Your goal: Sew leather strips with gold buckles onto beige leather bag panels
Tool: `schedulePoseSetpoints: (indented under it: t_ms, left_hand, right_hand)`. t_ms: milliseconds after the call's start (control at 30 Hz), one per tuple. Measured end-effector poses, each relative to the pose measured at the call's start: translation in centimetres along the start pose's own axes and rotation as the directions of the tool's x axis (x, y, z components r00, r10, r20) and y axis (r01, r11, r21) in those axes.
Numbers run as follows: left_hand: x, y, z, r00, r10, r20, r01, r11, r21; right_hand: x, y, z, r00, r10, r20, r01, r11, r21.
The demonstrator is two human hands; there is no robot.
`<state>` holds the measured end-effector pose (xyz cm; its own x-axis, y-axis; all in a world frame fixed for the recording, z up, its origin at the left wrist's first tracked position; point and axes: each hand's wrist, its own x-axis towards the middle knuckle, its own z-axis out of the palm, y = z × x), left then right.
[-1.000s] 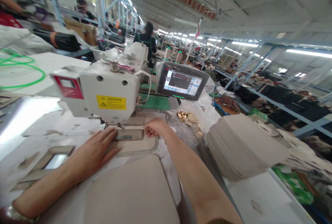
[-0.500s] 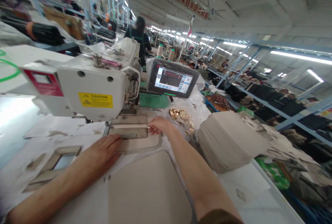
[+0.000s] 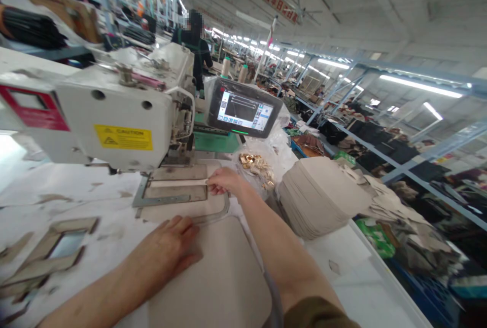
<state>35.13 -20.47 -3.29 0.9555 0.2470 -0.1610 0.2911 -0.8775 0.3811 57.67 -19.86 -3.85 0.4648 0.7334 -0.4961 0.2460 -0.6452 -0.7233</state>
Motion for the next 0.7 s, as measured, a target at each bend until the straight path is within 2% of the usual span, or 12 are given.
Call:
schedulePoseSetpoints:
  t_ms: [67, 133, 233, 333, 433, 533, 700]
  left_hand:
    - [0.2, 0.7, 0.0, 1.0, -0.015, 0.019, 0.015, 1.0, 0.003]
    - [0.2, 1.2, -0.2, 0.999, -0.02, 0.029, 0.02, 1.0, -0.006]
    - [0.2, 1.7, -0.8, 0.995, -0.085, 0.049, 0.085, 0.996, -0.008]
    - [0.1, 1.9, -1.2, 0.984, -0.167, 0.06, 0.168, 0.986, -0.002]
    - [0.1, 1.8, -1.4, 0.982, -0.176, 0.063, 0.176, 0.984, -0.006]
    - [0.1, 1.6, -1.3, 0.985, -0.172, 0.034, 0.173, 0.985, -0.014]
    - [0.1, 0.9, -0.2, 0.999, -0.051, 0.005, 0.051, 0.994, -0.095]
  right_hand:
    - [-0.3, 0.5, 0.2, 0.995, -0.067, -0.079, 0.065, 0.997, -0.034]
    - [-0.6, 0.9, 0.2, 0.969, -0.17, -0.178, 0.156, 0.984, -0.091]
    - [-1.3, 1.3, 0.1, 0.896, -0.344, -0.279, 0.3, 0.935, -0.189]
    - [-1.6, 1.7, 0.1, 0.842, -0.446, -0.303, 0.386, 0.891, -0.239]
    - [-1.2, 2.5, 0.2, 0.837, -0.454, -0.306, 0.397, 0.888, -0.233]
    - [-0.3, 3.0, -0.4, 0.851, -0.396, -0.345, 0.348, 0.917, -0.195]
    - [-0.9, 3.1, -3.8, 0.836, -0.365, -0.41, 0.329, 0.931, -0.159]
